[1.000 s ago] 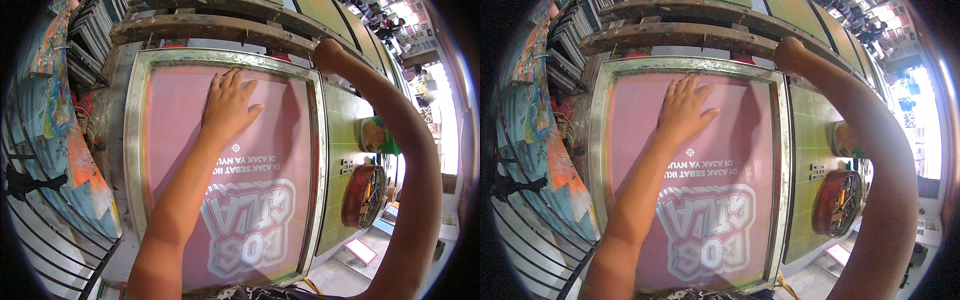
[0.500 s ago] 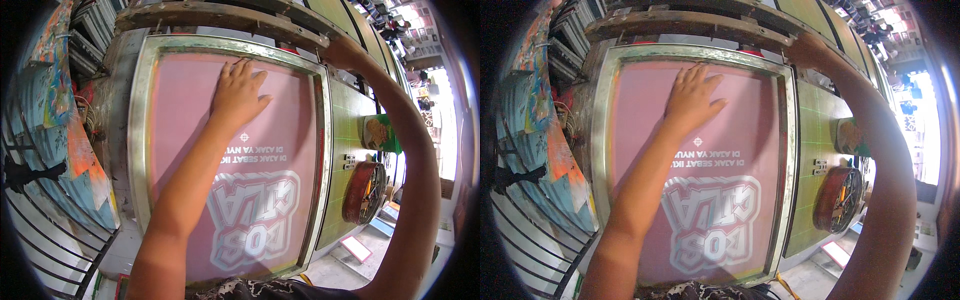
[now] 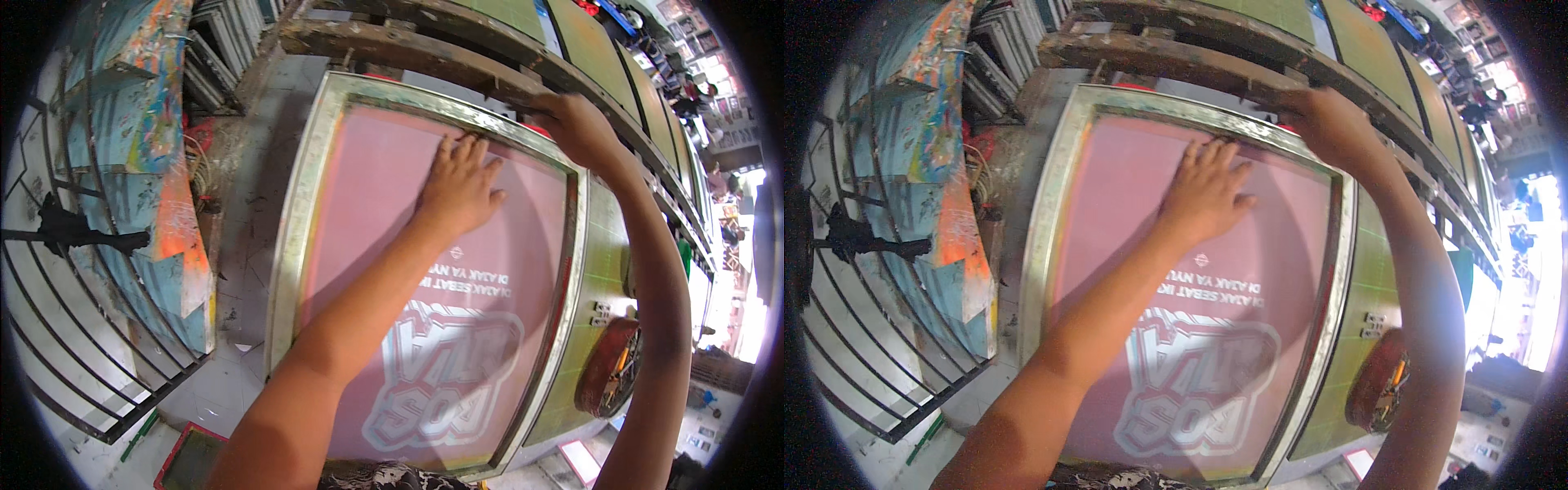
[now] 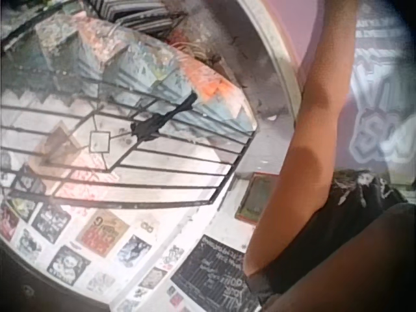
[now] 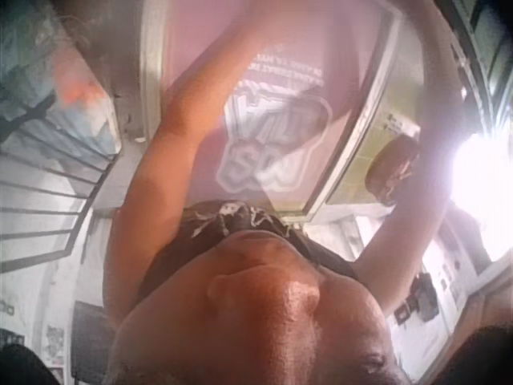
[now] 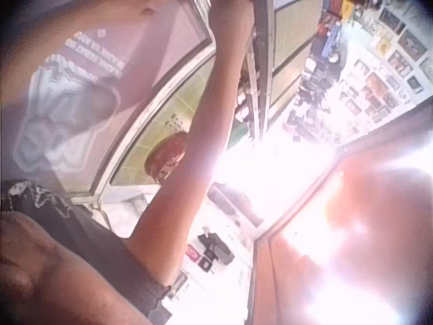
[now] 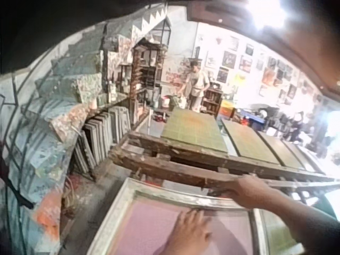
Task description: The person prepares a screen printing frame by hand and with a wrench, aligning the screen and tightening the clamps at a workstation.
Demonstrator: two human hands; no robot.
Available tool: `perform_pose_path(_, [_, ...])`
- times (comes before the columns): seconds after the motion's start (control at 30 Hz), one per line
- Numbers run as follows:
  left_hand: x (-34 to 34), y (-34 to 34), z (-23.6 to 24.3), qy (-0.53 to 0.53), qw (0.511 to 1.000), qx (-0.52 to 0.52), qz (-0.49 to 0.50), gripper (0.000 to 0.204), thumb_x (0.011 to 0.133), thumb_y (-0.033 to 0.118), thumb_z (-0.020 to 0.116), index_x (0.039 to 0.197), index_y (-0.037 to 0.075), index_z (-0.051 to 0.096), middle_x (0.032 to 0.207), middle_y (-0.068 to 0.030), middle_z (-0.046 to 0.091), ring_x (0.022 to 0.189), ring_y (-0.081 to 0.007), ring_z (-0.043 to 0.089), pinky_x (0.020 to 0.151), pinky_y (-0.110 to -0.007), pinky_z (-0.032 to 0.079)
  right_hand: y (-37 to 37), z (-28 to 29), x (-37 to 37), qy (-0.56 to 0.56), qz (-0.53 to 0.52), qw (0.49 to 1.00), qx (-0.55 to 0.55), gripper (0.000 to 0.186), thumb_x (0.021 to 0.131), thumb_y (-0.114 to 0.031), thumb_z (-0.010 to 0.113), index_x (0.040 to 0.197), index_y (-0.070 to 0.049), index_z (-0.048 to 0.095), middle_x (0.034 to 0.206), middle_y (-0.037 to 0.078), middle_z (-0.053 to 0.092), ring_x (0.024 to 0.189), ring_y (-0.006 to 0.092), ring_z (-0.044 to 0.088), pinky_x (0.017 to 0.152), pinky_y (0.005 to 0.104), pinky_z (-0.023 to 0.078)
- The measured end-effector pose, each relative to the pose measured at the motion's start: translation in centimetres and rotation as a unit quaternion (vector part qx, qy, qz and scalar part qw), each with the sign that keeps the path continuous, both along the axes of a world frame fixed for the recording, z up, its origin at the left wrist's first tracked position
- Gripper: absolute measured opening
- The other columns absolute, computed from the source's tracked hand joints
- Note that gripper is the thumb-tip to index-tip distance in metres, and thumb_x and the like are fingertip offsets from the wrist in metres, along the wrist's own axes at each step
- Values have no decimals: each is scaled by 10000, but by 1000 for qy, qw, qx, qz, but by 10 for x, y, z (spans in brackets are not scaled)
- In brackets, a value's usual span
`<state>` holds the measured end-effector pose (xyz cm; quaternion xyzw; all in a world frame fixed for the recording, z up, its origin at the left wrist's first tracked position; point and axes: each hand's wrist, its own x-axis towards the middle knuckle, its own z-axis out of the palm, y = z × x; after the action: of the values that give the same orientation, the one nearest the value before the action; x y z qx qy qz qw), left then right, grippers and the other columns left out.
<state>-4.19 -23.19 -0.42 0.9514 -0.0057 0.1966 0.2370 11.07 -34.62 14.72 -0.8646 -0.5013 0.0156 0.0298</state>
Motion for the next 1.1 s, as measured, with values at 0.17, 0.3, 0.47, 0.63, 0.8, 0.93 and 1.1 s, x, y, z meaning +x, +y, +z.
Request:
perform_pose_path(0.17, [4, -11, 14, -10, 1000, -22, -16, 533, 841, 411, 634, 1283, 119, 575, 1374, -194, 474, 1347, -325, 373, 1144, -520, 205, 160, 9, -14, -143, 96, 978, -120, 172, 834, -198, 614, 927, -97, 717, 852, 165, 693, 818, 373, 664, 744, 464, 524])
perform_pose_path(0.3, [-2, -5, 18, -55, 997, -51, -21, 522, 781, 339, 718, 1222, 90, 590, 1280, -192, 512, 1296, -329, 412, 1108, -518, 258, 237, -4, -19, -191, 165, 954, -160, 174, 813, -132, 591, 903, -89, 734, 894, 150, 712, 843, 340, 689, 746, 448, 540])
perform_pose_path(0.47, [-4, -3, 11, -35, 998, -57, -15, 546, 805, 354, 693, 1260, 83, 560, 1326, -187, 488, 1324, -320, 388, 1134, -513, 218, 271, -4, -46, -224, 182, 921, -262, 172, 798, -123, 602, 878, -47, 735, 900, 163, 716, 878, 315, 698, 746, 422, 551])
perform_pose_path(0.63, [-1, -5, 9, -11, 999, -35, 0, 518, 837, 406, 655, 1232, 79, 584, 1361, -180, 483, 1370, -297, 332, 1157, -501, 163, 299, -6, -56, -231, 218, 873, -371, 209, 779, -223, 666, 921, -87, 736, 917, 164, 714, 891, 300, 697, 764, 436, 540])
perform_pose_path(0.8, [-3, -2, 11, -19, 999, -32, 2, 501, 834, 421, 656, 1197, 80, 604, 1362, -174, 486, 1344, -291, 362, 1137, -498, 203, 277, -8, -38, -154, 270, 907, -284, 193, 805, -218, 624, 899, -83, 725, 880, 142, 705, 875, 318, 683, 771, 457, 523])
perform_pose_path(0.93, [-2, -6, 14, -27, 1000, -13, 5, 481, 824, 411, 669, 1171, 83, 616, 1355, -174, 490, 1321, -293, 389, 1128, -493, 228, 248, -29, -9, -100, 238, 951, -169, 205, 839, -214, 567, 886, -70, 705, 852, 127, 689, 875, 342, 659, 790, 470, 498])
perform_pose_path(1.1, [0, -5, 14, -15, 1000, -20, 3, 473, 811, 397, 684, 1162, 86, 622, 1333, -169, 501, 1313, -289, 398, 1127, -485, 232, 243, -39, -6, -138, 230, 955, -128, 206, 846, -226, 563, 883, -80, 704, 855, 134, 683, 872, 356, 647, 789, 463, 494])
